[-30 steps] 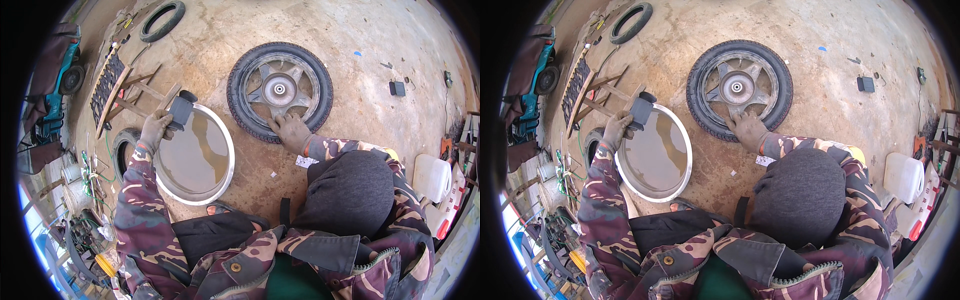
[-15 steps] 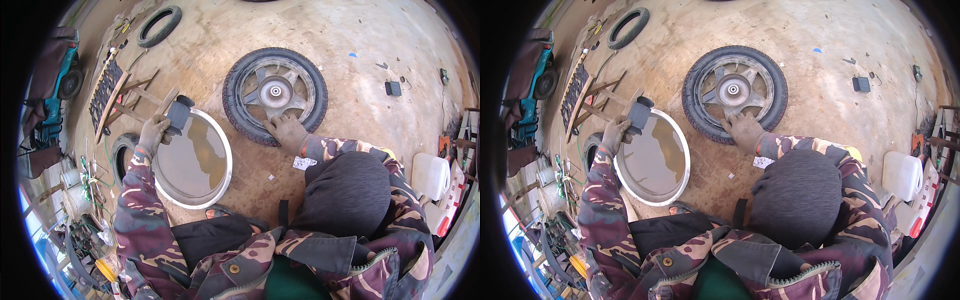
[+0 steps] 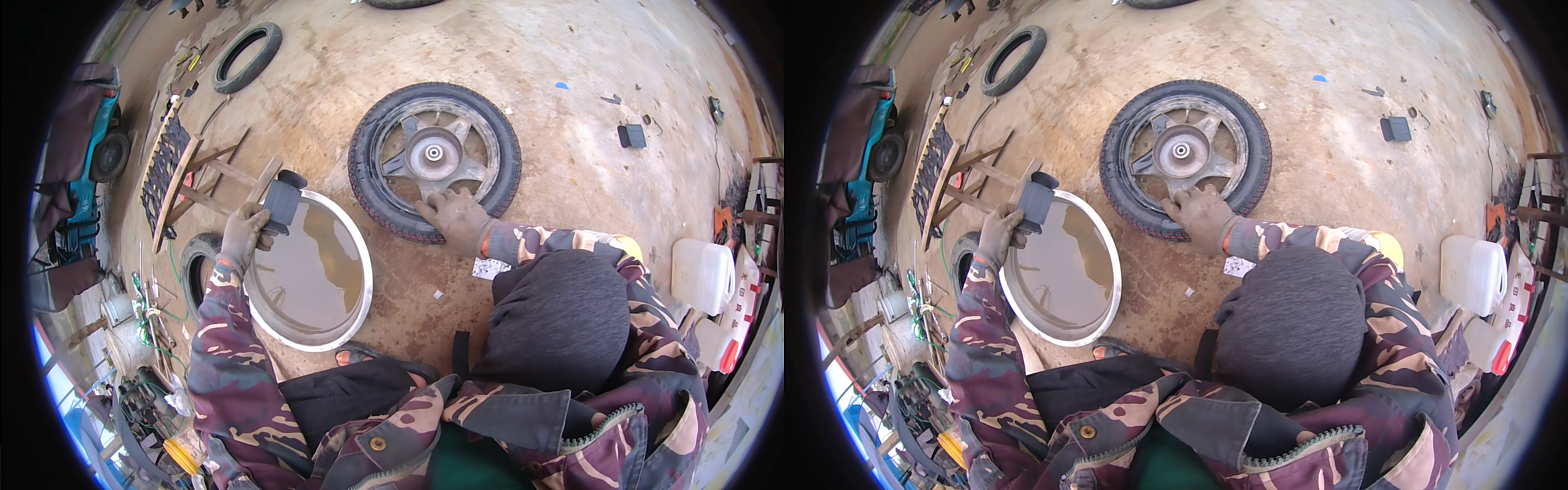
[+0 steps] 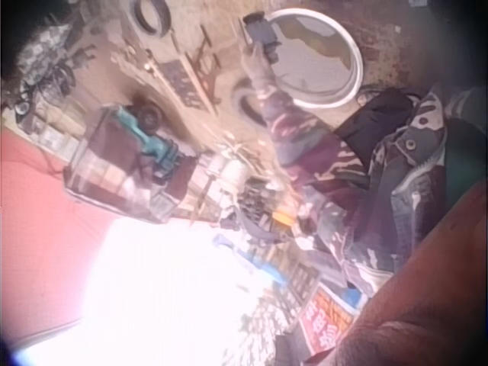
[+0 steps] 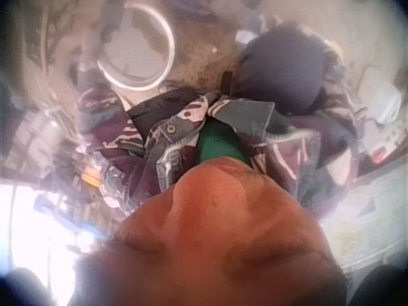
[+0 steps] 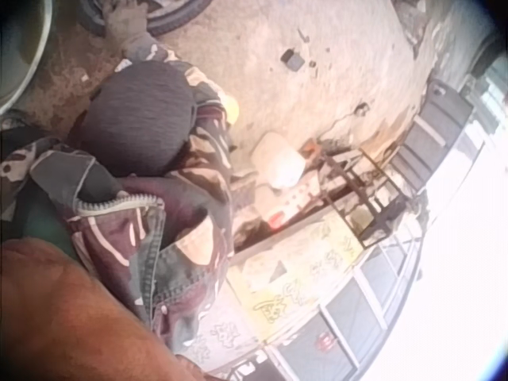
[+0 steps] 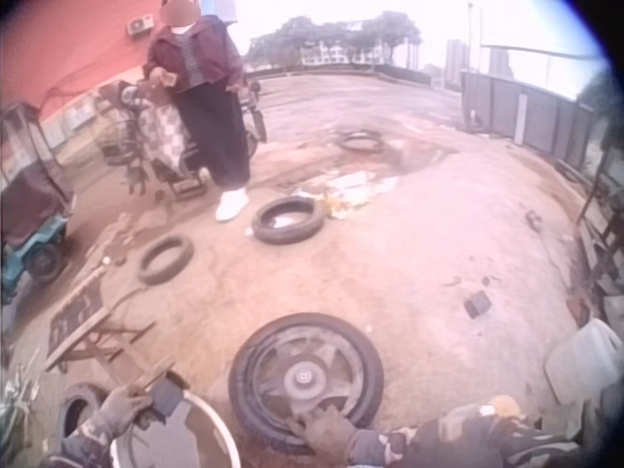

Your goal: The person applies a sealant to a small wheel tire using a brush, then moves to a scooter and adjusts the brake assembly with a wrench and pliers.

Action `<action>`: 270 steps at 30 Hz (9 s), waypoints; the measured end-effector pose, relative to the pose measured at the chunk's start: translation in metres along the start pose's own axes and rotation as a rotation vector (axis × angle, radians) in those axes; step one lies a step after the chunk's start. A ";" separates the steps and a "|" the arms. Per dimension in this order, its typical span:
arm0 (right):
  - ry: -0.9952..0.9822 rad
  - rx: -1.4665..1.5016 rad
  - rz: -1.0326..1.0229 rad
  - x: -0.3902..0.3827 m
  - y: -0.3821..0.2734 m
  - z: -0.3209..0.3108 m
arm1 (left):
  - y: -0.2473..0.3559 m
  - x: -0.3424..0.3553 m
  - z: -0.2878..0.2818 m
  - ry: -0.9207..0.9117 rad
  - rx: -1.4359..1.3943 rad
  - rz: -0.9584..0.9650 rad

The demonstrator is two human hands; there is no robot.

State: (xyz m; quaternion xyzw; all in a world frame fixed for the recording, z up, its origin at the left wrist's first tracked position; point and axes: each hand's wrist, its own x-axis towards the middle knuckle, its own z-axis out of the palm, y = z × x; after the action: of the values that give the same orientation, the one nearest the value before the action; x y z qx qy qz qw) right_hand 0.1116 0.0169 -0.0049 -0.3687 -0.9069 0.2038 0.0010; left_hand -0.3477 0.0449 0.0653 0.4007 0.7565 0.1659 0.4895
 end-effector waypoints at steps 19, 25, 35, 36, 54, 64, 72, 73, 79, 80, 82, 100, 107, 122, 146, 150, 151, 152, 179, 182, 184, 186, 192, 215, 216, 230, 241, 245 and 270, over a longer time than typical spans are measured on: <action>0.062 0.099 0.031 0.000 0.001 0.003 | -0.008 0.004 -0.004 -0.013 -0.044 0.011; 0.124 0.115 0.022 -0.001 0.001 0.003 | -0.011 0.005 -0.004 -0.001 -0.029 0.015; 0.217 0.172 0.014 -0.003 0.002 -0.001 | -0.012 0.005 -0.007 0.009 -0.034 0.008; 0.226 0.175 0.018 -0.002 0.002 -0.002 | -0.012 0.005 -0.007 0.010 -0.040 0.008; 0.261 0.196 0.027 -0.013 0.004 -0.002 | 0.030 0.030 0.059 0.014 -0.306 -0.025; 0.227 0.268 0.019 -0.017 0.010 -0.007 | 0.006 0.092 0.178 0.282 -1.148 -0.163; 0.227 0.201 0.051 -0.009 0.007 -0.006 | -0.029 0.125 0.189 0.435 -0.784 0.118; 0.190 0.189 0.066 -0.009 0.006 -0.008 | -0.022 0.122 0.192 0.488 -0.849 0.049; 0.142 0.282 0.063 -0.014 0.029 -0.038 | 0.007 0.102 0.203 0.593 -0.864 0.112; 0.294 0.246 0.055 -0.012 0.046 -0.048 | 0.009 0.104 0.202 0.602 -0.871 0.101; 0.269 0.503 0.288 0.003 0.099 -0.070 | 0.011 0.110 0.200 0.581 -0.971 0.148; 0.266 1.153 0.628 0.053 0.288 -0.033 | 0.024 0.123 0.201 0.564 -1.130 0.073; 0.319 1.213 0.622 0.048 0.289 -0.031 | 0.032 0.134 0.201 0.434 -1.244 0.076; 0.394 0.930 0.493 0.034 0.270 -0.036 | 0.041 0.150 0.211 0.441 -1.270 0.013; 0.440 0.358 0.414 0.026 0.269 -0.024 | -0.001 0.199 0.222 0.493 -1.237 -0.075; 0.442 0.382 0.465 0.025 0.253 -0.034 | 0.007 0.191 0.224 0.425 -1.238 -0.034; 0.449 0.393 0.481 0.026 0.250 -0.035 | 0.008 0.188 0.223 0.416 -1.205 -0.036; 0.456 0.403 0.498 0.026 0.248 -0.036 | 0.009 0.186 0.224 0.437 -1.177 -0.004; 0.586 0.660 0.612 0.023 0.265 -0.008 | 0.034 0.099 0.163 0.450 -0.960 0.309; 0.610 0.881 0.701 0.025 0.261 -0.010 | 0.036 0.092 0.160 0.437 -0.952 0.266; 0.628 0.844 0.701 0.025 0.257 -0.012 | 0.039 0.088 0.156 0.423 -0.903 0.257; 0.619 0.908 0.718 0.023 0.255 -0.013 | 0.041 0.082 0.156 0.392 -0.914 0.246; 0.584 1.140 0.849 0.027 0.262 -0.009 | 0.048 0.069 0.144 0.344 -0.843 0.232; 0.334 1.314 0.945 0.029 0.236 -0.022 | 0.056 0.055 0.135 0.322 -0.834 0.245; 0.296 1.329 0.954 0.029 0.234 -0.027 | 0.055 0.054 0.134 0.323 -0.827 0.256; 0.300 1.404 0.945 0.033 0.234 -0.027 | 0.038 0.059 0.127 0.298 -0.779 0.169; 0.312 1.010 0.816 0.035 0.247 -0.040 | 0.021 0.062 0.137 0.159 -0.709 -0.041; 0.320 1.022 0.853 0.033 0.230 -0.055 | 0.028 0.057 0.139 0.145 -0.658 -0.058; 0.299 1.173 0.521 0.100 0.094 -0.181 | 0.026 0.016 0.067 0.238 -0.604 0.066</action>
State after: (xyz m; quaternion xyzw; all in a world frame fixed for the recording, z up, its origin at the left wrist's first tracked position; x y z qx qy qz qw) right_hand 0.1293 0.2119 0.1117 -0.5387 -0.5168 0.6043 0.2784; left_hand -0.2805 0.0640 0.0414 0.2395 0.7117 0.4441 0.4887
